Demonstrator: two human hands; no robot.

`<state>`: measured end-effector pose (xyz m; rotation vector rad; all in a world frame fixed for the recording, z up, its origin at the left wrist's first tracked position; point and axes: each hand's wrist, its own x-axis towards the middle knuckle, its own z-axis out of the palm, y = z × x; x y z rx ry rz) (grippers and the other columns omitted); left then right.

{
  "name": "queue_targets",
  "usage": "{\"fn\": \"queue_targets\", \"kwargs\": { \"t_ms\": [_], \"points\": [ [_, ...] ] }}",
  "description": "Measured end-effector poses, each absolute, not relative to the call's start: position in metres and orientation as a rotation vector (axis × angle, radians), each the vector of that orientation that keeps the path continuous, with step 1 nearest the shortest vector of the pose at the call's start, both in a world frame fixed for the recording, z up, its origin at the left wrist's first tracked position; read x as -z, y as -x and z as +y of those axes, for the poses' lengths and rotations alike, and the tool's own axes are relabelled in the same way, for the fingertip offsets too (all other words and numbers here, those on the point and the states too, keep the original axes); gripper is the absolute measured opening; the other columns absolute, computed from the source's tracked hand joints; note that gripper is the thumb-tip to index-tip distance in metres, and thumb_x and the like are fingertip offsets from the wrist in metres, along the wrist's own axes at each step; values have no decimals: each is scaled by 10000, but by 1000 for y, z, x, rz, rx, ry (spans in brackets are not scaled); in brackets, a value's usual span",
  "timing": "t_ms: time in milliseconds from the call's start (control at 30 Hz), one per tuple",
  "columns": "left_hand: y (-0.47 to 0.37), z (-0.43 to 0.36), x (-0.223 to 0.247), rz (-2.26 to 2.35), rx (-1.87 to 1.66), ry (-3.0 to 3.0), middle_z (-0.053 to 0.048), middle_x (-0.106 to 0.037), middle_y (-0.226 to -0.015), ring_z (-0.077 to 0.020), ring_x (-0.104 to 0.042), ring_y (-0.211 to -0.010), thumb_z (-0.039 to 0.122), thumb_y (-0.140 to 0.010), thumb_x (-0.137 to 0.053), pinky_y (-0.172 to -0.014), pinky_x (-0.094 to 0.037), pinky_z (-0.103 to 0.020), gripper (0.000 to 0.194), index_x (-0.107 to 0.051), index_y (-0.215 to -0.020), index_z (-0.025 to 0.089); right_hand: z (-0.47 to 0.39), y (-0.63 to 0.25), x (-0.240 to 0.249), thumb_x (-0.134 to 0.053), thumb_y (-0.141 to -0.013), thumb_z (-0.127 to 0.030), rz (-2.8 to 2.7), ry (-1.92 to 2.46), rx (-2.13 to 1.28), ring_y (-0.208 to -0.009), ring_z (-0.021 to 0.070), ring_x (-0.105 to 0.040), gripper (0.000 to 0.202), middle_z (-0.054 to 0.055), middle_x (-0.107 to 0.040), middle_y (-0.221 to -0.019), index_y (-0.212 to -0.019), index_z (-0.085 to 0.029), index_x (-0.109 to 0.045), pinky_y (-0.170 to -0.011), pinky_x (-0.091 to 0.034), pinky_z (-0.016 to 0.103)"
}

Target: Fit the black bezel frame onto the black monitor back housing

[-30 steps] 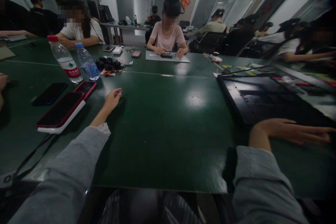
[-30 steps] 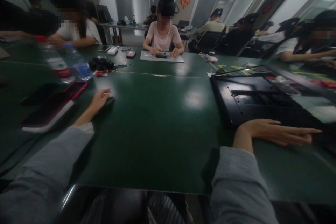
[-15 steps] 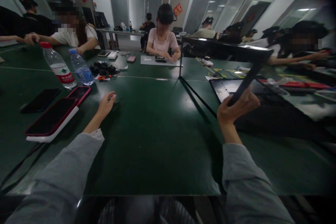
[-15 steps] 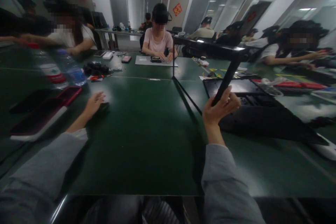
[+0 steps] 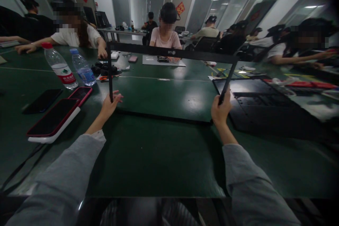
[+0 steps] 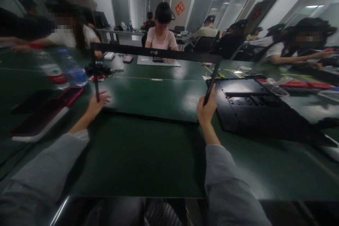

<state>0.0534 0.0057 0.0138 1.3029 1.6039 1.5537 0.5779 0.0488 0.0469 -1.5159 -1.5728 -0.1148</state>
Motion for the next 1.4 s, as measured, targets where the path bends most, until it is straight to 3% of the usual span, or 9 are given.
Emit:
{"fn": "queue_targets", "kwargs": {
  "t_ms": [133,267,333,433,567,800,1133,1300,1400],
  "points": [
    [-65,-4,-27,1603,-1529,-1130,-20,-689,-716,-137,-607,-545,647,-883,-763,-562,-484,-262,549,-694,-1109,151,70,-585,-19,-512,-945,-467,-1439,1515,19,-983,343,-720,780,186,-736,-1092,-1618,-87,-401,-1002,-551,545],
    [-64,-6,-31,1724,-1469,-1110,13,-648,-668,-109,-531,-473,515,-881,-783,-487,-414,-232,415,-697,-1068,154,90,-592,11,-666,-804,-456,-1524,1612,-247,-784,295,-673,725,59,-664,-792,-1430,-105,-567,-931,-571,533],
    [-58,-4,-27,1842,-1391,-1199,-6,-675,-701,-138,-576,-525,437,-899,-737,-529,-457,-256,324,-708,-1065,159,97,-594,21,-655,-778,-416,-1548,1585,-353,-818,287,-676,622,61,-669,-820,-1331,-136,-613,-945,-569,525],
    [-49,-2,-19,2079,-1190,-1479,-74,-749,-853,-233,-701,-781,332,-910,-651,-721,-549,-337,198,-742,-997,179,101,-596,27,-594,-802,-363,-1598,1512,-413,-947,297,-685,486,103,-705,-946,-1248,-177,-649,-1010,-548,528],
    [-40,-4,-10,2354,-897,-1730,-165,-763,-1144,-352,-706,-1088,378,-951,-576,-925,-548,-440,346,-806,-1118,180,98,-596,29,-556,-842,-307,-1678,1651,-163,-1143,360,-612,430,171,-692,-1086,-1215,-169,-718,-1104,-463,619],
    [-39,-5,-4,2460,-683,-1833,-200,-725,-1179,-383,-680,-1129,497,-1002,-508,-947,-552,-464,540,-809,-1282,147,92,-592,32,-542,-914,-324,-1700,1853,-82,-1300,435,-504,504,237,-605,-1328,-1336,-118,-725,-1099,-451,643],
    [-40,-4,-4,2461,-571,-1863,-214,-694,-1256,-373,-670,-1180,459,-1021,-510,-989,-546,-466,530,-782,-1336,131,91,-591,30,-613,-864,-296,-1674,1889,-128,-1344,459,-506,383,237,-615,-1315,-1194,-152,-746,-1115,-438,682],
    [-40,-5,-5,2462,-569,-1858,-214,-695,-1268,-377,-663,-1205,446,-1024,-498,-993,-546,-465,524,-779,-1337,134,96,-594,29,-608,-776,-274,-1634,1741,-215,-1193,381,-640,473,194,-701,-1139,-1221,-145,-703,-1130,-478,615],
    [-37,-4,-4,2478,-573,-1827,-210,-694,-1291,-376,-659,-1226,451,-1021,-494,-1011,-544,-463,524,-778,-1335,142,97,-597,32,-608,-732,-283,-1650,1608,-312,-1141,347,-687,565,175,-724,-1146,-1278,-155,-675,-1101,-525,571]
  ]
}}
